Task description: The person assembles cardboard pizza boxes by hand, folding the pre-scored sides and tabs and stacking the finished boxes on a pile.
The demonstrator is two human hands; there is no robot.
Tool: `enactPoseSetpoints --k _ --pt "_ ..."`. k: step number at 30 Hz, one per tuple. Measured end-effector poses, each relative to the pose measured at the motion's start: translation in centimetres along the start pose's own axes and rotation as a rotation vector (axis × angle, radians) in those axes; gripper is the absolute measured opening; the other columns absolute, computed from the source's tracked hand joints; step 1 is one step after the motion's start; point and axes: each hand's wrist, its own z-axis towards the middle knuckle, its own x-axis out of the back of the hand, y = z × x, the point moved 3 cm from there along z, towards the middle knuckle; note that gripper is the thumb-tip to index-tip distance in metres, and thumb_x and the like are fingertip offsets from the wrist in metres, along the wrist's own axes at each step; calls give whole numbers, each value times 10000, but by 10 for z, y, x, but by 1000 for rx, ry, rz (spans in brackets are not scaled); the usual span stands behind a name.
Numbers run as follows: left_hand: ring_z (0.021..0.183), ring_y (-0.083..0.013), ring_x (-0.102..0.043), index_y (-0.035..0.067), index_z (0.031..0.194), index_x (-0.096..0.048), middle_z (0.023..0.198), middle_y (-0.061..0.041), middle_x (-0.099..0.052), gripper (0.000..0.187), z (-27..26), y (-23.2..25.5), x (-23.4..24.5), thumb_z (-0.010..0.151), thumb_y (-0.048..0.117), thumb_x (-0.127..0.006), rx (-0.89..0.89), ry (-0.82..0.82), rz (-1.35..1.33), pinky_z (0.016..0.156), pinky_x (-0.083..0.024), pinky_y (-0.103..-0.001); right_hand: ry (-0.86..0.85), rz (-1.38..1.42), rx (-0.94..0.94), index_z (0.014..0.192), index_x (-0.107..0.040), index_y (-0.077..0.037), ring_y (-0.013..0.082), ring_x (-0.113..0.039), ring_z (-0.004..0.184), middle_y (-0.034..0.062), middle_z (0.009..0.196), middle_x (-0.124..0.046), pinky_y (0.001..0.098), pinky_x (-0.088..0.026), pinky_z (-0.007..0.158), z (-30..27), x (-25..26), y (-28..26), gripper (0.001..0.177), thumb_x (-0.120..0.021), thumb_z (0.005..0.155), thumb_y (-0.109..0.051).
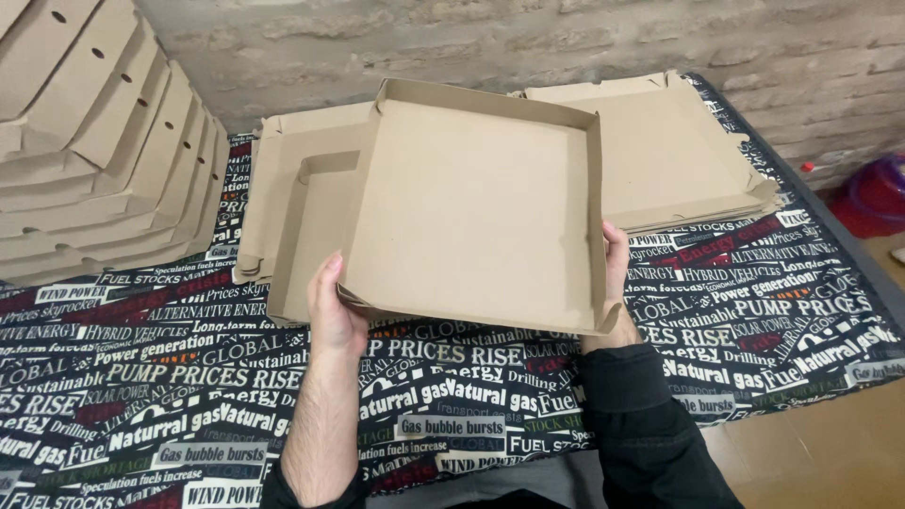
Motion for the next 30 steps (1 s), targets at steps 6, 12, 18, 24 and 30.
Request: enactPoseSetpoints --k 6,12,18,24,30 --pt "1036 -299 -835 48 1283 -758 1166 -192 -825 345 4 -2 3 1062 313 -764 -27 -45 -3 925 -705 -436 19 10 8 1165 -816 -104 262 -837 859 111 1006 -814 362 -734 769 -3 0 -1 475 -771 902 -498" --pt "1378 -359 -671 171 1631 -542 1530 -166 -659 774 -31 18 -30 1149 727 -301 89 -193 72 1159 -593 -508 36 23 15 1154 -820 -100 264 -840 851 112 999 -816 358 -736 759 -4 2 -6 468 -770 900 -490" --pt "893 -327 -874 -35 1638 -477 1216 -331 -816 973 -17 -8 -21 1063 743 -586 38 -653 241 612 -721 -336 53 32 20 1143 -824 -96 265 -844 843 113 991 -818 354 -738 749 4 3 -20 461 -769 897 -482" --pt "336 -146 -355 56 717 -584 409 -66 -369 617 -2 -1 9 1267 330 -523 -374 -109 78 375 -271 -199 74 46 28 1133 -828 -92 267 -848 836 115 984 -820 349 -740 739 17 2 -35 454 -768 895 -474" --pt "389 -125 -461 63 821 -619 504 -94 -492 511 -9 1 -1 1232 364 -574 -284 -47 97 372 -326 -189 85 58 30 1122 -832 -87 269 -852 828 116 976 -822 345 -742 729 13 4 -38 447 -766 892 -465"
